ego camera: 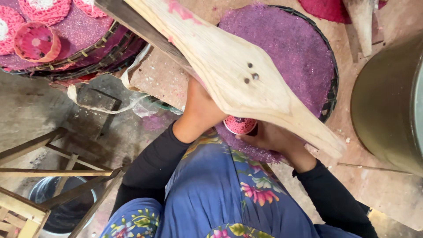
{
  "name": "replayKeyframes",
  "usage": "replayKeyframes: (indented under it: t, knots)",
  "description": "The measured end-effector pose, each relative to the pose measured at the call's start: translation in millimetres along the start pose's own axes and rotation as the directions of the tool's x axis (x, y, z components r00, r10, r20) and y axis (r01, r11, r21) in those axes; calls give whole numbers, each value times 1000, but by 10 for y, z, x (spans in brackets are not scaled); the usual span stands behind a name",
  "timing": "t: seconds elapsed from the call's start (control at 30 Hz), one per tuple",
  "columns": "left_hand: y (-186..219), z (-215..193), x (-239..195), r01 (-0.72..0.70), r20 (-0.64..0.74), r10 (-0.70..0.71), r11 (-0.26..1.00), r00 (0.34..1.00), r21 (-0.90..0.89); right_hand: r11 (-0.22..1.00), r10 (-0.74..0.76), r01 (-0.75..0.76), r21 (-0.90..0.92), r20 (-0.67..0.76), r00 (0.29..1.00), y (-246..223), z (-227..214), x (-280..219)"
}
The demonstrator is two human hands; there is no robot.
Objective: The person applies pink and white paste onto small round crackers using wooden pressing tools and a metal ring. They create circular patterns on the snacks and arrange them on large woven trays.
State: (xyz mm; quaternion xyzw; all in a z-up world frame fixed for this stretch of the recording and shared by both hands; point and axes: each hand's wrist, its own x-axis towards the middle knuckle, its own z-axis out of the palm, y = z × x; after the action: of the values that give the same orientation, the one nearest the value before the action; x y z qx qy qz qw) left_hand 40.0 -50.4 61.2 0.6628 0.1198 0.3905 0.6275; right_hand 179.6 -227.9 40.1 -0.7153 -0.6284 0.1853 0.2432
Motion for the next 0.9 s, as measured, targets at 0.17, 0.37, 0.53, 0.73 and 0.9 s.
replayKeyframes:
  t: [0.17,0.37,0.53,0.73,0.9]
  knots:
    - [10,-58,-10,48,-6,-48,998,999,-37,1000,-17,16,-15,-88,996,229,-254,-239]
    - [145,-27,7,34,77,-41,996,996,84,933,153,-167,-318,-70,986,336,-105,-761]
    - [399,139,187,-88,304,-83,856,949,509,322,480,-178,930,2,877,229,-333,-780]
    - [561,360,137,-415,468,144,725,872,550,371,323,-82,925,-45,945,195,39,-1140]
    - [339,-310,-156,-162,98,136,620,986,768,206,401,61,977,-142,905,501,286,-1433]
